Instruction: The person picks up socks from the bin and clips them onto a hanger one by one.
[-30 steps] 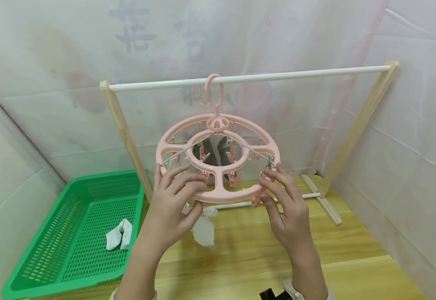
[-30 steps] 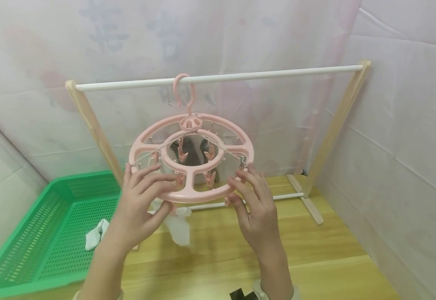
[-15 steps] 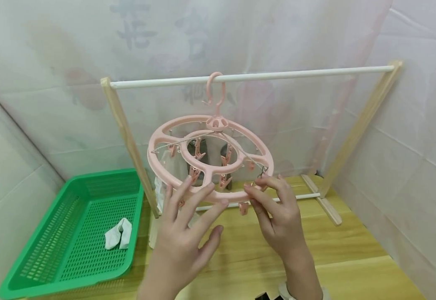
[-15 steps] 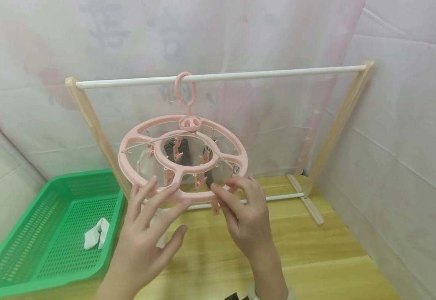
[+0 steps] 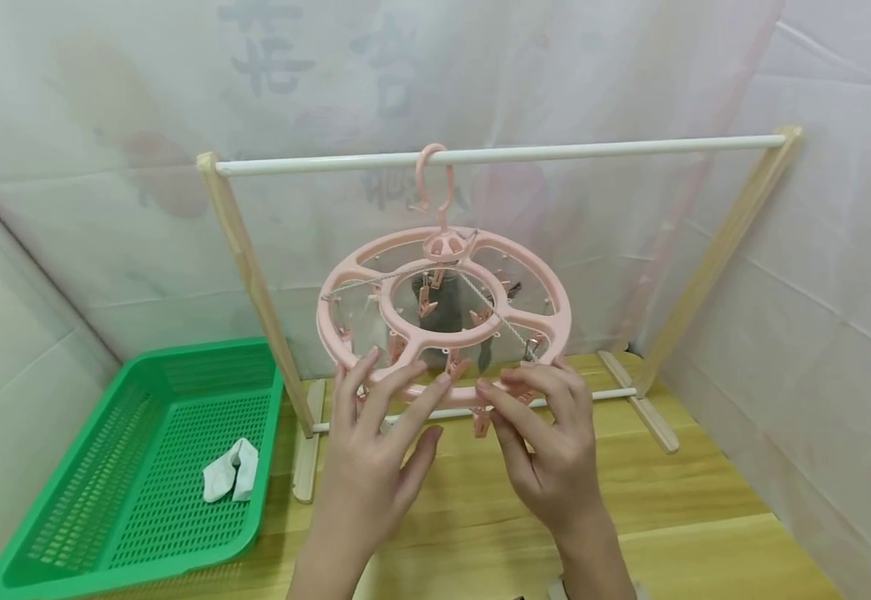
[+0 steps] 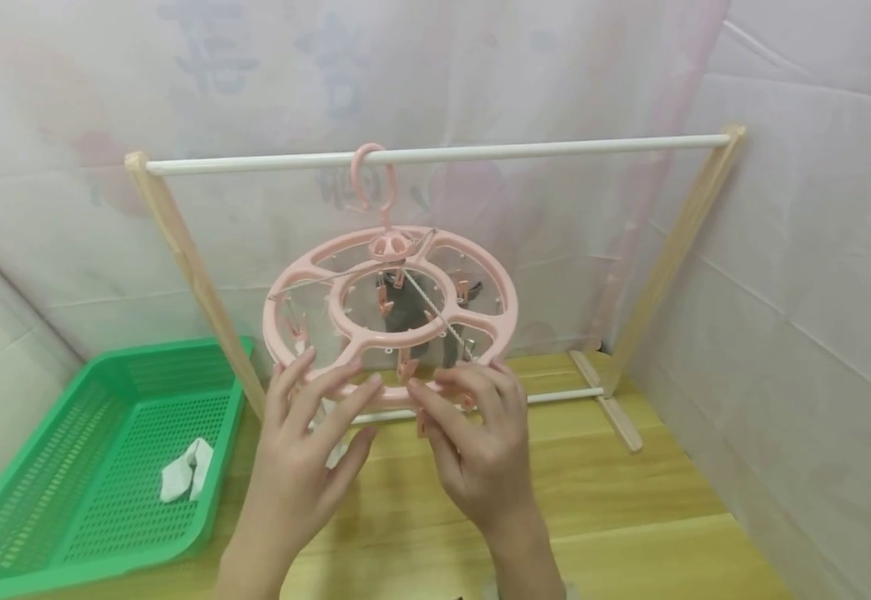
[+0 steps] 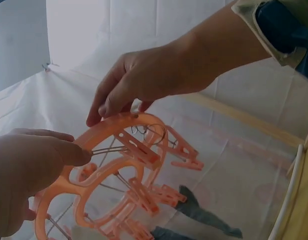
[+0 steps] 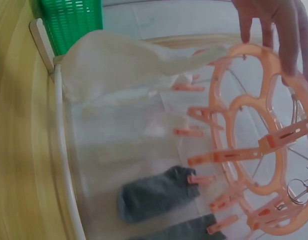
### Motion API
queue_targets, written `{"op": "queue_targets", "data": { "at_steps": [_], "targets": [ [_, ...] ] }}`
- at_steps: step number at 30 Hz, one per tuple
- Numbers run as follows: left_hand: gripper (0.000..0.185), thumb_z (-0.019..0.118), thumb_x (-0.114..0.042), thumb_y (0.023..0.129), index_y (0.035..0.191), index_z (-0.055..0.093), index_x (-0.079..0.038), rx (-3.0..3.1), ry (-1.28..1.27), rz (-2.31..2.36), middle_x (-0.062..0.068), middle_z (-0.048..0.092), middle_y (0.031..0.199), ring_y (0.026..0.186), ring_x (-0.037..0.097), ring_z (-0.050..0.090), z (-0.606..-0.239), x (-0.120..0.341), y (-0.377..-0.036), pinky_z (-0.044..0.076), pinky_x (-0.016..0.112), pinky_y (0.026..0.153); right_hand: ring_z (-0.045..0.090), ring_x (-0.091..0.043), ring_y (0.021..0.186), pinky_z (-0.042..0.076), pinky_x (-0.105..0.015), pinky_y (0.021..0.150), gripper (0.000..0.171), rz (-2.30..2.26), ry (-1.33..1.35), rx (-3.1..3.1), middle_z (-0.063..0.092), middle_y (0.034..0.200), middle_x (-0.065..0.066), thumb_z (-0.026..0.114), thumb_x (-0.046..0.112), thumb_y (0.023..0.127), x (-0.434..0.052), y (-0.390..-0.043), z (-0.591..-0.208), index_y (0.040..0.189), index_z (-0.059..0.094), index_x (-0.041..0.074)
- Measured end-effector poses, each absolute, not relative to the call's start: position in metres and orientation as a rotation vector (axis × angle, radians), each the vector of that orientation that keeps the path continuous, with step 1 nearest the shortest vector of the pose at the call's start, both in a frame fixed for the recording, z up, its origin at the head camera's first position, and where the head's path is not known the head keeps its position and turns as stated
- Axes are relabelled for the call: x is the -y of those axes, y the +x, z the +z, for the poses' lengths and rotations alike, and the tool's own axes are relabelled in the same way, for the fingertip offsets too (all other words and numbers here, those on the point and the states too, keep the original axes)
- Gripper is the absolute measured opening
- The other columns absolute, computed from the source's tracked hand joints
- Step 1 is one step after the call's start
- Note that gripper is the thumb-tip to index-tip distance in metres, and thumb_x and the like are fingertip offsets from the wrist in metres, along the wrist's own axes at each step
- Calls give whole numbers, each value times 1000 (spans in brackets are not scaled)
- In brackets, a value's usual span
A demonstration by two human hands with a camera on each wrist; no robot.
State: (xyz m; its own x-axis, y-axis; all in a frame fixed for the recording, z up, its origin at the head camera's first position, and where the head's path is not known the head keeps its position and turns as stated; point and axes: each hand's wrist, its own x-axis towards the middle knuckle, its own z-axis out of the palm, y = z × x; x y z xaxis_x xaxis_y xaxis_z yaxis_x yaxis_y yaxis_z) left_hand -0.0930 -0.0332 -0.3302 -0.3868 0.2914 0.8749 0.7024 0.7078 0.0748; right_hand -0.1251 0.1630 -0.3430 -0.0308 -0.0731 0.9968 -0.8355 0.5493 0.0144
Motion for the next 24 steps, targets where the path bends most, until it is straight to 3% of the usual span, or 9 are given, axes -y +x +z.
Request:
{"op": "queue_targets", "data": {
  "at_steps": [8, 12, 15, 20, 24],
  "targets": [
    [26, 73, -21, 90, 116, 74, -21, 1879, -710, -665, 6, 66, 119, 130, 40, 47, -336, 34, -112, 30, 63, 112, 56, -38, 95, 40, -45, 103, 25, 778, 818, 1427, 66, 96, -19, 62, 20, 99, -158, -125, -343, 92, 78, 2],
    [19, 66, -25, 96, 112, 74, -21, 1844, -690, -697, 5, 67, 115, 129, 39, 48, -335, 34, -116, 29, 66, 111, 56, -29, 74, 47, -30, 79, 20, 898, 753, 1315, 63, 77, -17, 64, 8, 90, -156, -126, -345, 75, 73, -3],
    [19, 66, -24, 95, 112, 74, -21, 1838, -691, -701, 5, 68, 115, 128, 39, 48, -334, 35, -116, 28, 67, 111, 48, -15, 58, 39, -20, 56, 14, 994, 681, 1340, 59, 63, -10, 61, -1, 79, -160, -127, -350, 68, 70, -3],
    [20, 69, -22, 93, 112, 74, -21, 1837, -696, -727, 5, 68, 115, 129, 39, 48, -334, 36, -115, 25, 70, 111, 40, -2, 47, 32, -16, 42, 15, 1130, 680, 1574, 59, 57, -1, 62, -7, 75, -170, -129, -363, 76, 74, 2],
    [19, 66, -26, 95, 112, 75, -21, 1844, -687, -740, 4, 68, 117, 130, 38, 48, -335, 38, -113, 24, 70, 111, 56, -2, 51, 45, -15, 45, 18, 1249, 740, 1763, 69, 68, 0, 67, -4, 82, -171, -129, -368, 93, 76, 8]
  ]
}}
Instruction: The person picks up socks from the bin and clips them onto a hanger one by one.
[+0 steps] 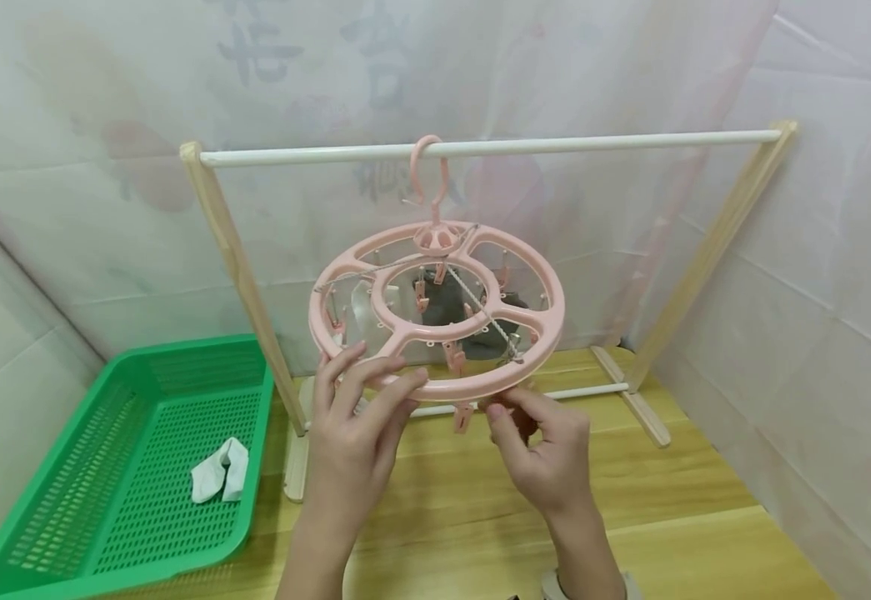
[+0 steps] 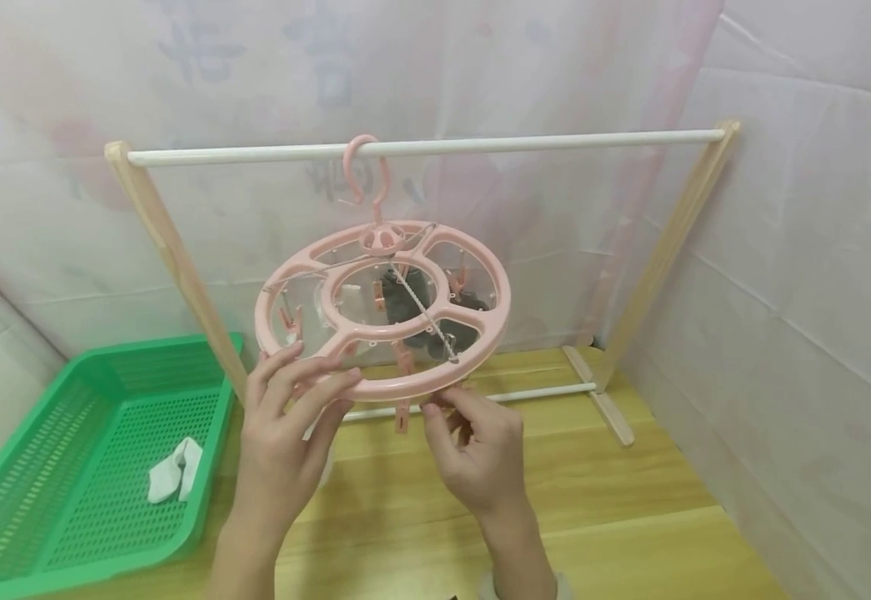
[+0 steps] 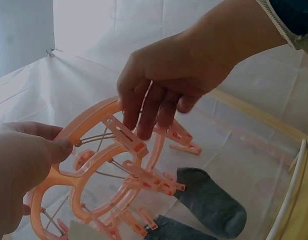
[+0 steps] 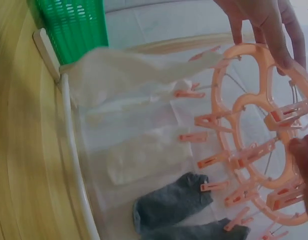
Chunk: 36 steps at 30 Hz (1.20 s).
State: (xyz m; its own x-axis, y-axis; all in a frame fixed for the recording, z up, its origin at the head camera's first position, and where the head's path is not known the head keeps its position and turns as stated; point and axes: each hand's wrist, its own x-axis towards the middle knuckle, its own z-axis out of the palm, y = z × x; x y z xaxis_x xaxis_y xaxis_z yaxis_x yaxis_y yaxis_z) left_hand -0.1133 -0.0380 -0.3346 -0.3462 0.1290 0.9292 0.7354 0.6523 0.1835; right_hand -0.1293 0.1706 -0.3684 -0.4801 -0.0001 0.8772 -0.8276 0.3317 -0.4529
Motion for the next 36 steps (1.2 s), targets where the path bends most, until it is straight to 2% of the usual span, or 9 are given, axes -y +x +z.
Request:
{"op": "queue_targets", "data": {
  "at_steps": [4, 8, 14, 20, 23, 27, 30, 33, 36],
  "targets": [
    [20, 67, -25, 94, 112, 75, -21, 1843, -690, -739, 4, 68, 117, 130, 38, 48, -334, 39, -112, 25, 70, 111, 72, -11, 74, 58, -23, 62, 21, 1339, 785, 1891, 75, 86, -1, 72, 4, 86, -166, -129, -370, 105, 74, 14],
    [20, 68, -23, 94, 111, 75, -20, 1823, -707, -744, 6, 68, 116, 128, 40, 49, -332, 39, -112, 26, 69, 111, 73, -13, 80, 60, -26, 71, 23, 1383, 788, 1922, 74, 88, 1, 77, 4, 83, -162, -127, -371, 103, 73, 15],
    [19, 68, -25, 93, 111, 75, -19, 1816, -712, -740, 6, 68, 115, 127, 39, 49, -331, 39, -112, 28, 67, 111, 72, -11, 74, 59, -25, 68, 21, 1431, 759, 1947, 74, 83, 3, 79, 2, 82, -159, -125, -370, 99, 73, 14],
    [30, 76, -14, 85, 114, 74, -19, 1827, -753, -743, 6, 67, 119, 129, 39, 48, -332, 41, -113, 26, 66, 113, 70, -11, 73, 58, -26, 66, 21, 1471, 819, 1971, 72, 83, 3, 80, 3, 82, -157, -123, -369, 99, 72, 14],
    [27, 72, -13, 88, 114, 74, -16, 1802, -775, -773, 9, 66, 122, 132, 40, 47, -333, 45, -111, 26, 64, 114, 70, -11, 74, 58, -26, 66, 21, 1459, 842, 1973, 71, 84, 3, 80, 3, 82, -156, -123, -368, 100, 72, 13],
    [18, 66, -14, 93, 109, 74, -10, 1724, -794, -779, 15, 66, 121, 129, 43, 50, -333, 57, -107, 33, 55, 114, 70, -11, 73, 58, -25, 65, 19, 1437, 844, 1974, 71, 84, 4, 79, 4, 83, -157, -125, -366, 99, 72, 10],
    [16, 63, -15, 94, 102, 73, -4, 1655, -766, -741, 18, 68, 112, 118, 44, 56, -333, 75, -105, 39, 47, 110, 69, -10, 73, 57, -24, 65, 19, 1432, 833, 1983, 70, 84, 4, 79, 5, 83, -157, -127, -365, 99, 71, 11],
    [23, 61, -19, 97, 95, 72, 2, 1638, -691, -708, 21, 68, 103, 106, 43, 59, -337, 103, -105, 42, 36, 106, 69, -10, 74, 58, -24, 66, 20, 1432, 834, 1993, 70, 84, 4, 79, 6, 83, -157, -128, -365, 100, 71, 13],
    [31, 58, -24, 99, 97, 71, 4, 1733, -595, -668, 21, 68, 102, 100, 42, 59, -347, 139, -105, 41, 25, 101, 69, -10, 74, 57, -24, 66, 21, 1434, 836, 1997, 71, 85, 5, 79, 6, 84, -157, -128, -366, 101, 71, 15]
  ]
}}
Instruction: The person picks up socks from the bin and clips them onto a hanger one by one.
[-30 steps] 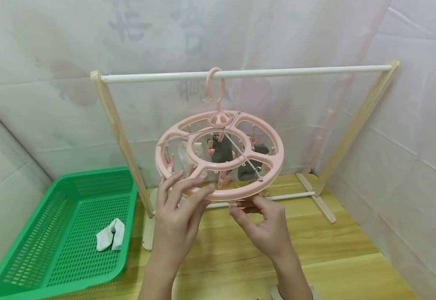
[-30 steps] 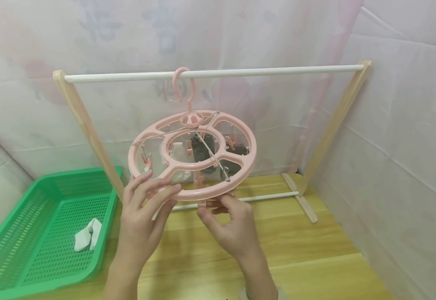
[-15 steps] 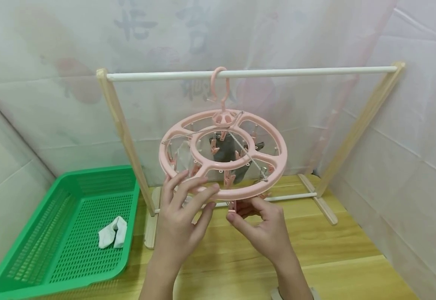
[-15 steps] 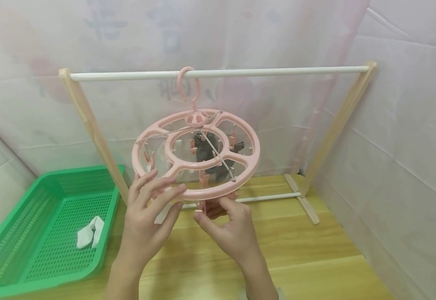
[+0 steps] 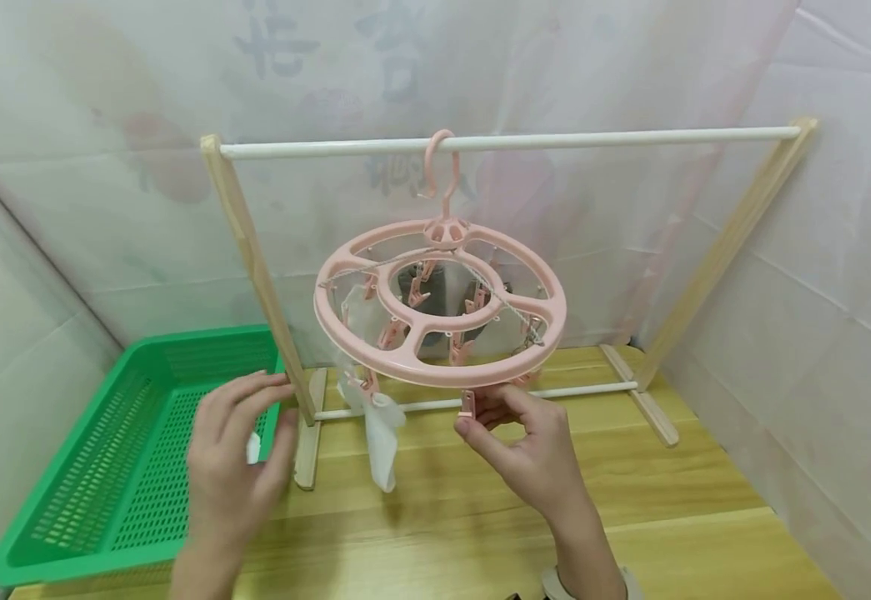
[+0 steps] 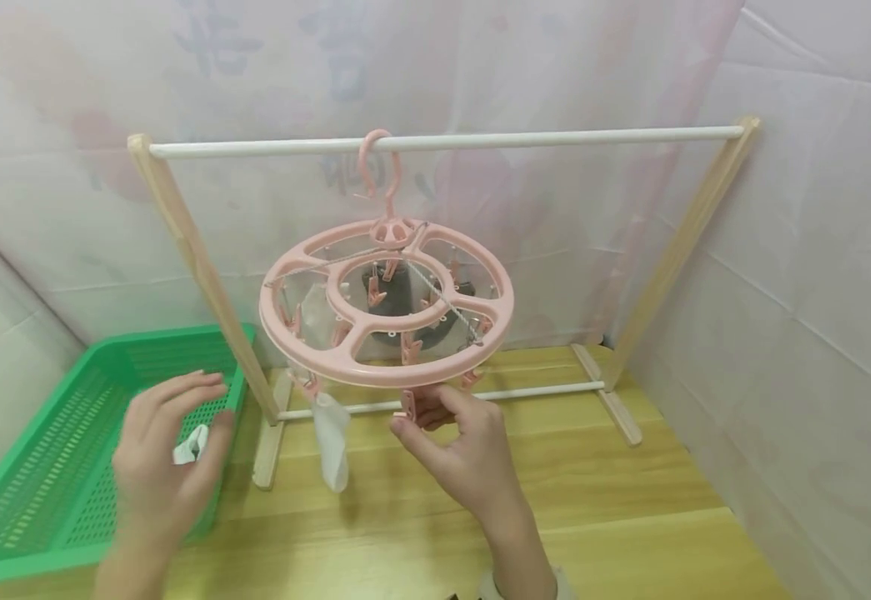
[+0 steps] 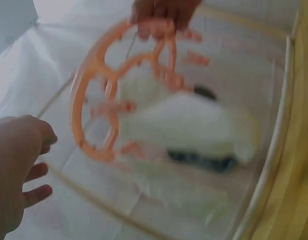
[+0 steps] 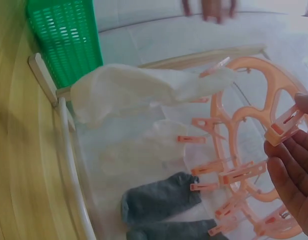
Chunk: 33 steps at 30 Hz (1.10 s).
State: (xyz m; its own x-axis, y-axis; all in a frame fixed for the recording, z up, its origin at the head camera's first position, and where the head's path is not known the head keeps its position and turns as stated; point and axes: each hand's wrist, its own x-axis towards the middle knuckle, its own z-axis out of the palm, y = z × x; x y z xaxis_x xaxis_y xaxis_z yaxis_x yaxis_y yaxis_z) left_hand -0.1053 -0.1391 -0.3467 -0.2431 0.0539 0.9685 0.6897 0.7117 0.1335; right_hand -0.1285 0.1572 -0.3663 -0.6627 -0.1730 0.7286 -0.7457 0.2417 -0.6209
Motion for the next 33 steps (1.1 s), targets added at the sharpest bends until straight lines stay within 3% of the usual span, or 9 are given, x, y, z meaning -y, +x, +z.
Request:
{"op": "queue_targets", "data": {
  "at_steps": [2, 5, 10, 16, 24, 29, 33],
  "targets": [
    [27, 60, -21, 97, 102, 71, 2, 1854, -527, -626, 19, 69, 106, 100, 42, 58, -355, 164, -106, 40, 26, 96, 69, -10, 75, 57, -24, 67, 22, 1430, 833, 1998, 71, 85, 5, 79, 6, 84, -157, -129, -367, 102, 71, 16],
    [24, 70, -11, 89, 112, 71, -3, 2069, -430, -549, 17, 67, 114, 106, 41, 57, -366, 198, -106, 44, 39, 91, 69, -10, 75, 58, -24, 67, 23, 1433, 828, 2000, 71, 85, 5, 79, 6, 84, -158, -129, -367, 103, 71, 16],
    [51, 82, 0, 75, 123, 67, -10, 2320, -326, -418, 17, 63, 118, 106, 43, 55, -381, 236, -109, 49, 58, 75, 69, -11, 77, 58, -25, 67, 24, 1441, 814, 2010, 71, 86, 4, 79, 6, 84, -158, -129, -368, 105, 71, 15],
    [53, 80, -6, 81, 130, 62, -11, 2511, -283, -386, 21, 61, 121, 101, 45, 56, -392, 260, -115, 47, 61, 74, 69, -11, 77, 58, -25, 67, 23, 1445, 794, 2021, 71, 86, 5, 79, 7, 84, -159, -128, -368, 105, 72, 14],
    [23, 74, -20, 90, 109, 65, -13, 2923, -248, -402, 34, 52, 132, 109, 62, 50, -404, 285, -129, 47, 68, 76, 69, -11, 76, 58, -25, 66, 24, 1445, 818, 1990, 71, 86, 4, 79, 5, 83, -157, -128, -369, 105, 71, 14],
    [36, 69, -27, 94, 123, 62, -8, 3114, -289, -446, 45, 44, 134, 115, 68, 45, -413, 294, -138, 46, 71, 80, 69, -11, 76, 58, -25, 66, 23, 1442, 831, 1986, 71, 87, 3, 79, 5, 83, -156, -129, -368, 104, 71, 11],
    [57, 64, -31, 97, 143, 47, -1, 3223, -300, -552, 45, 39, 140, 121, 67, 41, -418, 297, -141, 44, 72, 86, 69, -11, 76, 58, -25, 66, 23, 1443, 830, 1984, 71, 86, 3, 79, 5, 83, -156, -129, -368, 103, 71, 12]
  ]
}}
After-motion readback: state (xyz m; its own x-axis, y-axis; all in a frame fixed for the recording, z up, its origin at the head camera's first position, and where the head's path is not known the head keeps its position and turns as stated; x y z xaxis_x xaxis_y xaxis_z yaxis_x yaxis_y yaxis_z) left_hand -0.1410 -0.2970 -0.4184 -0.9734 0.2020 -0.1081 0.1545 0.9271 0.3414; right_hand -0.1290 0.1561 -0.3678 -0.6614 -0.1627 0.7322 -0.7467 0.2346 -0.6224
